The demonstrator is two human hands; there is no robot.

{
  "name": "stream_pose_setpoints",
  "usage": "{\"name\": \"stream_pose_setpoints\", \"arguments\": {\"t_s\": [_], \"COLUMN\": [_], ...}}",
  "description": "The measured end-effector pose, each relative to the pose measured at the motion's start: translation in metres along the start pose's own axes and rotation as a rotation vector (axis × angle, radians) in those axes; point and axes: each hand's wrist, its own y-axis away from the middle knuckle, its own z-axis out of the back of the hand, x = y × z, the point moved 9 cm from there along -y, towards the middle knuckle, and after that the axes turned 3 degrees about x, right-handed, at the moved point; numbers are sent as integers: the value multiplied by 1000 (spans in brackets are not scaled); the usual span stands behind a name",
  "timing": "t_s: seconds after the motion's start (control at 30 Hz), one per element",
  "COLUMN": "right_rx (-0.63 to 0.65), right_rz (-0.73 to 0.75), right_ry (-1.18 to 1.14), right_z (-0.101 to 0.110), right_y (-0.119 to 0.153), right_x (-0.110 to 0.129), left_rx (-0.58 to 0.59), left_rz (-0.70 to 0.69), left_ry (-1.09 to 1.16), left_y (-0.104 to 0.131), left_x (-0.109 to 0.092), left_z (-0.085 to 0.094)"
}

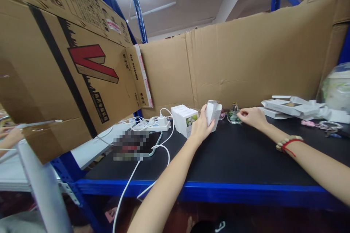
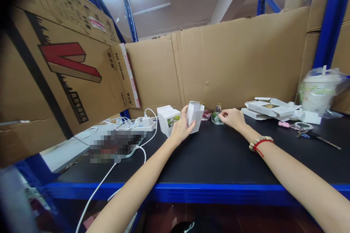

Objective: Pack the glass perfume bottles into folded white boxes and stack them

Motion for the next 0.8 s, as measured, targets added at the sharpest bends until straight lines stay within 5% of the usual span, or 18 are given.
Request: {"name": "stream_pose_setpoints", "arguments": {"t_s": [0.3, 0.63, 0.8], "right_rx": [250, 510, 465], "right_rz": [58, -174, -83], "right_ry": [36, 25, -53], "right_z": [-24, -46, -52], "right_y": [2, 9, 10], "right_x": [18, -9, -7], "left_rx": [-1, 17, -17], "left_rz": [-58, -94, -101], "left_ry": [-48, -94, -83], "left_y": [1, 0, 0], "left_x": [-7, -8, -8], "left_z": [0, 1, 3]}}
